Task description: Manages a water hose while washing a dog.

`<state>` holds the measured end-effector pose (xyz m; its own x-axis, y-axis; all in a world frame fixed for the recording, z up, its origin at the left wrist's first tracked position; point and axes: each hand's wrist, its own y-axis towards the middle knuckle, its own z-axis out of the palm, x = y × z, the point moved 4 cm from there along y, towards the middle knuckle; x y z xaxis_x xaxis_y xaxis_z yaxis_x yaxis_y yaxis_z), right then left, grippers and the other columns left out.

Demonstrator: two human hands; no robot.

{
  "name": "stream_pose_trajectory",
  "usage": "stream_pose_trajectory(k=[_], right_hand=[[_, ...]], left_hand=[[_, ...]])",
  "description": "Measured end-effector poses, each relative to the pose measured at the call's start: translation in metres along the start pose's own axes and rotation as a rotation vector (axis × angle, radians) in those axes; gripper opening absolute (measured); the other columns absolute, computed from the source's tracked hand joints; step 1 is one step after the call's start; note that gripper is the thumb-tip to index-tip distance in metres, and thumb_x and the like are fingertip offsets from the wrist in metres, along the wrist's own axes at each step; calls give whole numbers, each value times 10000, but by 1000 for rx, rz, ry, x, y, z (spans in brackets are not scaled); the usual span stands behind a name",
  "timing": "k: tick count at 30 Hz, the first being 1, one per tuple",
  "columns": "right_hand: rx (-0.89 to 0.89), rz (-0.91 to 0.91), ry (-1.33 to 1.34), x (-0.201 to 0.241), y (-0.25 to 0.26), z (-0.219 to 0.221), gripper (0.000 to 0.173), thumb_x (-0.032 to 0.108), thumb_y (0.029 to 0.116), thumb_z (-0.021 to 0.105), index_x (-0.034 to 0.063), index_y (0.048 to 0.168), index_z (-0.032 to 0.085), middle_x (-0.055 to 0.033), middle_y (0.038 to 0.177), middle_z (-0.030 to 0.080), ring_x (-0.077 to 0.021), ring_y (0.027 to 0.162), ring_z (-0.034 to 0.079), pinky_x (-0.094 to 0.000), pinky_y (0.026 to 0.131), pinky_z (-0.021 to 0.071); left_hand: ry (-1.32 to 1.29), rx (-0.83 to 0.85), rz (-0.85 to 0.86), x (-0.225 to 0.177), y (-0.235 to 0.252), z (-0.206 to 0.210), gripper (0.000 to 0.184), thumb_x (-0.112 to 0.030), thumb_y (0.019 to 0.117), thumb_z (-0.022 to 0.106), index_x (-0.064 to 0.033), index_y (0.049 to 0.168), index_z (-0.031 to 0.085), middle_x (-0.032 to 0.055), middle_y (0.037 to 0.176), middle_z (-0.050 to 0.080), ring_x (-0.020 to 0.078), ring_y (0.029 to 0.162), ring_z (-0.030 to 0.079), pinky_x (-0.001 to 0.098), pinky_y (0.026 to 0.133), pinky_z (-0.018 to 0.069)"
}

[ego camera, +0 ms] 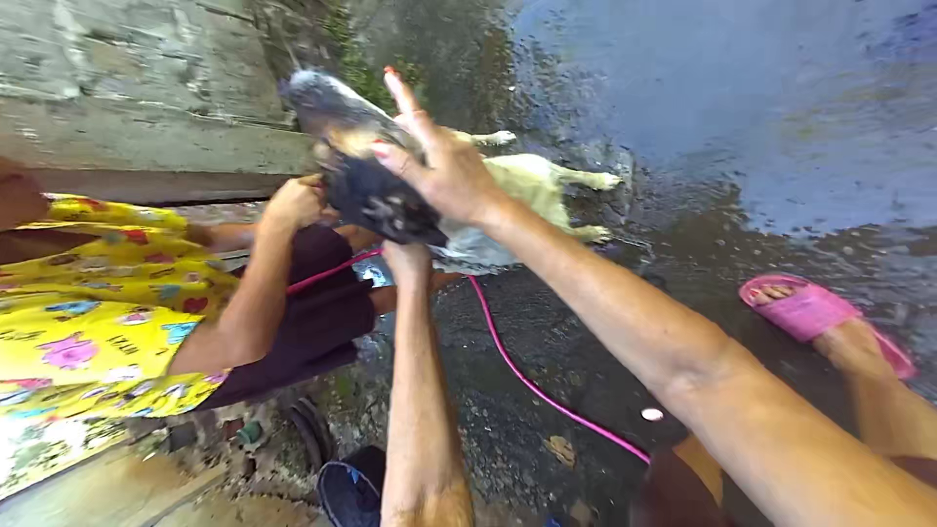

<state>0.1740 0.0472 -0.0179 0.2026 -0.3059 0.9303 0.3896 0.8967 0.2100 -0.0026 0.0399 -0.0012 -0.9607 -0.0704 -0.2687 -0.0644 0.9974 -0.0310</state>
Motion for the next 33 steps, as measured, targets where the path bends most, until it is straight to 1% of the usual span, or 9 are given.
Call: stream_pose_trajectory(k=[5, 8, 11, 14, 17, 21, 24, 27, 33], right_hand=[[-82, -153, -483, -30, -79, -18, 461, 247, 1007, 603, 39, 1419, 608, -227, 1479, 548, -387, 1398, 505, -479, 1192, 379], [78, 39, -594, -32, -152, -58, 474, 194, 1001, 620, 50, 1450, 575, -208, 1549, 474, -355, 1407, 498, -450, 1145, 443], [323, 329, -596, -28, -253, -129, 449, 114, 993, 625, 82, 1440, 586, -150, 1531, 501, -324, 1338, 556, -473, 1077, 501], [276, 707, -665, -1, -353, -244, 335, 103, 1028, 540, 45, 1334, 662, -149, 1366, 647, -305, 1253, 628, -495, 1074, 501], [-6, 1076, -788, 79, -453, -356, 351, 125, 1063, 485, -48, 1344, 602, -249, 1296, 653, -362, 1184, 654, -535, 1046, 505], [-436, 1455, -741, 205, -584, -424, 371, 119, 1077, 437, -106, 1354, 537, -306, 1207, 646, -353, 987, 681, -530, 884, 549], [-688, 1702, -675, 262, -652, -430, 388, 152, 1113, 383, -101, 1387, 488, -304, 1191, 626, -304, 921, 659, -470, 828, 542], [-700, 1824, -725, 298, -681, -430, 395, 168, 1119, 401, -102, 1387, 506, -327, 1239, 624, -380, 1039, 664, -517, 932, 521], [-257, 1497, -861, 269, -543, -412, 381, 209, 1069, 534, -121, 1251, 596, -297, 1108, 676, -375, 966, 694, -539, 915, 551]], left_hand=[[280, 38, 10, -25, -13, 1, 407, -145, 986, 529, 87, 1317, 571, 342, 1232, 631, 496, 1203, 591, 689, 1008, 412], [418, 65, 55, -49, -36, -7, 419, -152, 1022, 459, 78, 1367, 518, 388, 1207, 619, 588, 1176, 574, 755, 946, 400], [487, 193, 151, -65, -64, -15, 322, -120, 1052, 399, 107, 1216, 558, 417, 1076, 622, 638, 1037, 603, 798, 814, 427], [218, 296, 191, -61, -78, -9, 266, -107, 1022, 456, 48, 1055, 669, 280, 971, 707, 473, 909, 687, 702, 796, 474], [-384, 415, 87, -42, -88, 8, 101, -90, 956, 506, -67, 946, 604, 1, 934, 718, 86, 844, 662, 332, 776, 537], [-1221, 579, -133, -51, -122, 24, 310, -21, 923, 344, -232, 944, 570, -96, 763, 697, 90, 811, 708, 351, 869, 589], [-1291, 672, -313, -63, -168, 27, 333, -164, 1011, 308, -236, 1185, 583, -121, 795, 668, 34, 719, 646, 257, 748, 570], [-977, 625, -338, -60, -198, 26, 307, -119, 1033, 436, -53, 1326, 504, -52, 834, 595, 20, 665, 566, 195, 641, 508], [-410, 750, -237, -48, -210, 17, 382, -236, 1088, 461, 27, 1359, 516, 206, 1060, 662, 270, 916, 660, 468, 879, 526]])
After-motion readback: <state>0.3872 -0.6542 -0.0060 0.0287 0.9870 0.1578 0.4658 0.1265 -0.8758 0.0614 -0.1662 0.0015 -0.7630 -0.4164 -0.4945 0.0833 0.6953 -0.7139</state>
